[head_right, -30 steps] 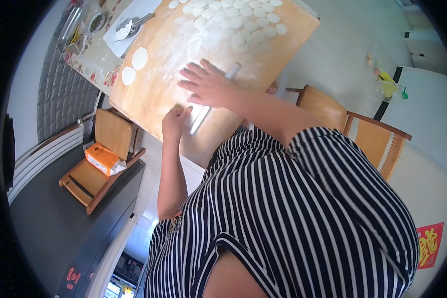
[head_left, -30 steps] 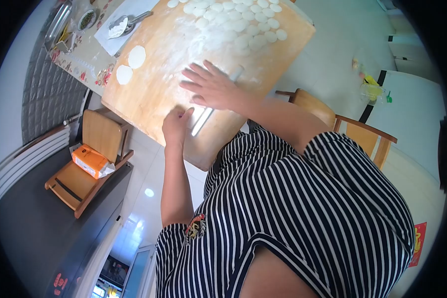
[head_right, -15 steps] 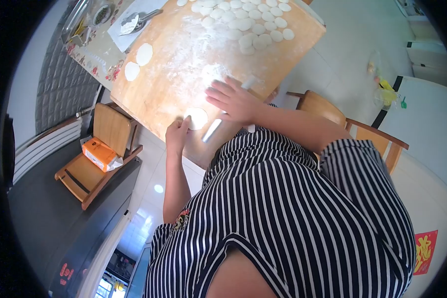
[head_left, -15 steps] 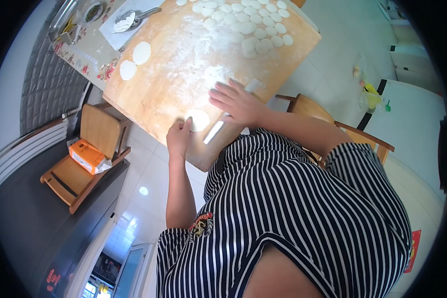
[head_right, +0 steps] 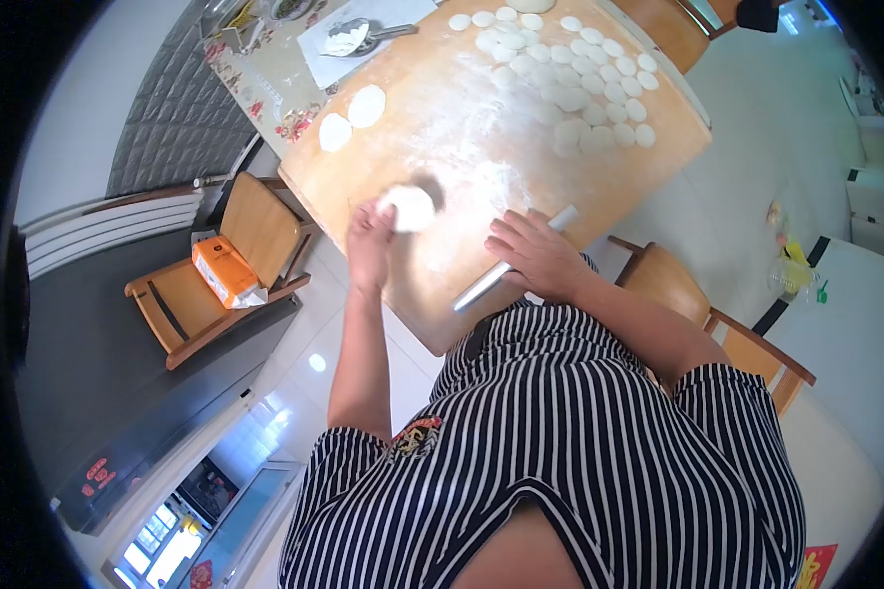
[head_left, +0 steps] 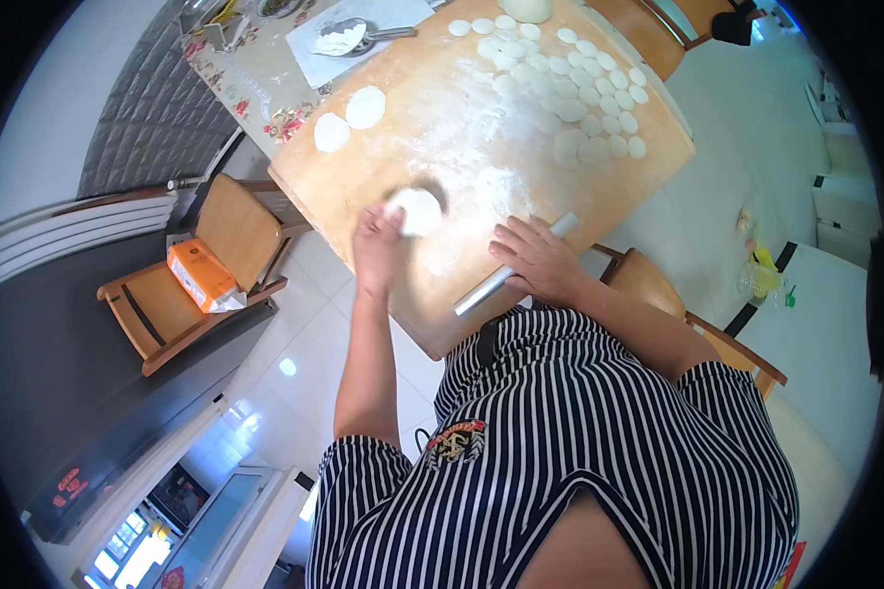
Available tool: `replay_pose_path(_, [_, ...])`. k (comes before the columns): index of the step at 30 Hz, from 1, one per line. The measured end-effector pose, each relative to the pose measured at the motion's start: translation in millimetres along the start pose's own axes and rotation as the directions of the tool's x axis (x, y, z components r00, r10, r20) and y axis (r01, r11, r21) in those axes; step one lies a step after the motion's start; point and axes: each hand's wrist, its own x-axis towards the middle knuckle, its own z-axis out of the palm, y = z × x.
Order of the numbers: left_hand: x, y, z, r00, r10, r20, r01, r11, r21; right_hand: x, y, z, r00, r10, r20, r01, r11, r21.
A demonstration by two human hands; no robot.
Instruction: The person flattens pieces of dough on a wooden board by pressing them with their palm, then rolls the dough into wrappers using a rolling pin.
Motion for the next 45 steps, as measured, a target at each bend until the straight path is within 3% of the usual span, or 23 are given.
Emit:
replay_pose_path(2, [39.9,21.9,-20.0,0.985,0.093,-0.143,-0.093,0.996,0.004,4.8,0.1,-1.7,1.0,0.007,-0.01,-0.007,1.0,-0.023])
replay_pose_path(4, [73.9,39.9,-38.1,0.962,0.099,-0.254,-0.151,0.969,-0.193,8.5,-0.1,-2.7,1.0,0.02,-0.019,-0.021,0.999,-0.041])
replay_pose_path(5, [90.4,40.1,-50.9,0.936,0.071,-0.345,-0.117,0.987,-0.113,9.5,-0.3,-3.0,0.999,0.034,-0.013,-0.034,0.998,-0.046])
replay_pose_path(7, [127.7,15.7,-84.2,0.808,0.158,-0.567,0.008,0.96,0.279,9.6,0.0,-4.2,0.999,0.046,-0.006,-0.046,0.998,-0.047])
replay_pose_path(10, [107.6,18.9,-51.6,0.751,0.283,-0.596,-0.096,0.941,0.324,4.5,3.7,-6.1,0.998,0.063,-0.003,-0.063,0.998,-0.024])
replay_pose_path(11, [104.7,17.7,-39.4,0.765,0.276,-0.582,-0.092,0.941,0.325,1.6,5.7,-5.6,0.999,0.044,-0.025,-0.045,0.999,-0.022])
replay_pose_path(13, [102.7,2.4,-0.5,0.912,0.258,-0.319,-0.166,0.943,0.289,-9.3,10.3,-5.9,0.996,0.08,-0.034,-0.081,0.996,-0.042])
replay_pose_path(15, [93.7,-9.5,61.1,0.941,0.245,-0.234,-0.154,0.924,0.351,-15.6,17.7,-2.0,0.988,0.074,-0.132,-0.059,0.992,0.112])
replay_pose_path(16, [87.2,-10.7,91.3,0.949,0.31,-0.058,-0.237,0.823,0.516,-19.8,22.1,-1.3,0.986,0.108,-0.126,-0.095,0.99,0.103])
replay_pose_path(18, [79.9,-23.0,143.2,0.904,0.375,0.204,-0.411,0.636,0.654,-23.2,29.1,3.0,0.98,0.111,-0.163,-0.073,0.972,0.225])
replay_pose_path(20, [72.9,-30.4,198.5,0.847,0.422,0.324,-0.523,0.548,0.653,-29.7,37.1,11.7,0.977,0.124,-0.172,-0.081,0.968,0.237])
replay_pose_path(23, [70.1,-44.9,253.8,0.806,0.336,0.487,-0.591,0.416,0.692,-33.7,44.2,9.6,0.964,0.129,-0.233,-0.07,0.967,0.244])
replay_pose_path(27, [64.0,-50.9,279.5,0.819,0.295,0.493,-0.572,0.334,0.749,-33.7,55.2,3.1,0.943,0.101,-0.318,-0.021,0.969,0.245])
replay_pose_path(30, [63.8,-43.0,272.8,0.736,0.349,0.58,-0.653,0.139,0.744,-34.1,62.5,-0.2,0.943,0.089,-0.32,-0.003,0.965,0.261])
replay_pose_path(34, [61.6,-26.4,259.7,0.68,0.406,0.61,-0.689,0.071,0.721,-33.7,67.9,3.2,0.945,0.057,-0.323,0.029,0.966,0.257])
replay_pose_path(35, [56.7,-19.5,252.9,0.843,0.242,0.481,-0.538,0.363,0.761,-33.2,69.3,3.2,0.943,0.054,-0.327,0.034,0.966,0.258])
replay_pose_path(36, [52.7,-11.7,247.3,0.932,0.022,0.362,-0.303,0.598,0.742,-32.3,68.9,-2.6,0.936,0.05,-0.35,0.047,0.964,0.262])
replay_pose_path(37, [57.6,-18.9,230.0,0.933,0.124,0.338,-0.328,0.677,0.658,-31.9,69.1,-5.6,0.927,0.046,-0.371,0.059,0.962,0.266])
replay_pose_path(39, [61.4,-25.1,191.3,0.981,0.015,0.196,-0.097,0.905,0.415,-31.9,71.8,-5.2,0.934,0.055,-0.354,0.043,0.963,0.264])
replay_pose_path(41, [77.4,-47.6,143.9,0.996,0.052,0.067,-0.081,0.816,0.573,-34.1,68.6,-4.0,0.942,0.067,-0.329,0.026,0.962,0.271])
replay_pose_path(42, [70.9,-42.1,135.7,0.996,0.081,0.036,-0.08,0.651,0.755,-33.7,68.4,-5.9,0.935,0.06,-0.349,0.029,0.969,0.245])
replay_pose_path(43, [65.9,-40.3,133.7,0.996,0.081,0.034,-0.078,0.653,0.754,-32.9,68.5,-7.1,0.928,0.054,-0.368,0.03,0.975,0.219])
replay_pose_path(45, [54.8,-44.1,133.8,0.98,0.132,0.147,-0.191,0.442,0.876,-32.6,68.5,-4.8,0.932,0.064,-0.357,0.019,0.974,0.224])
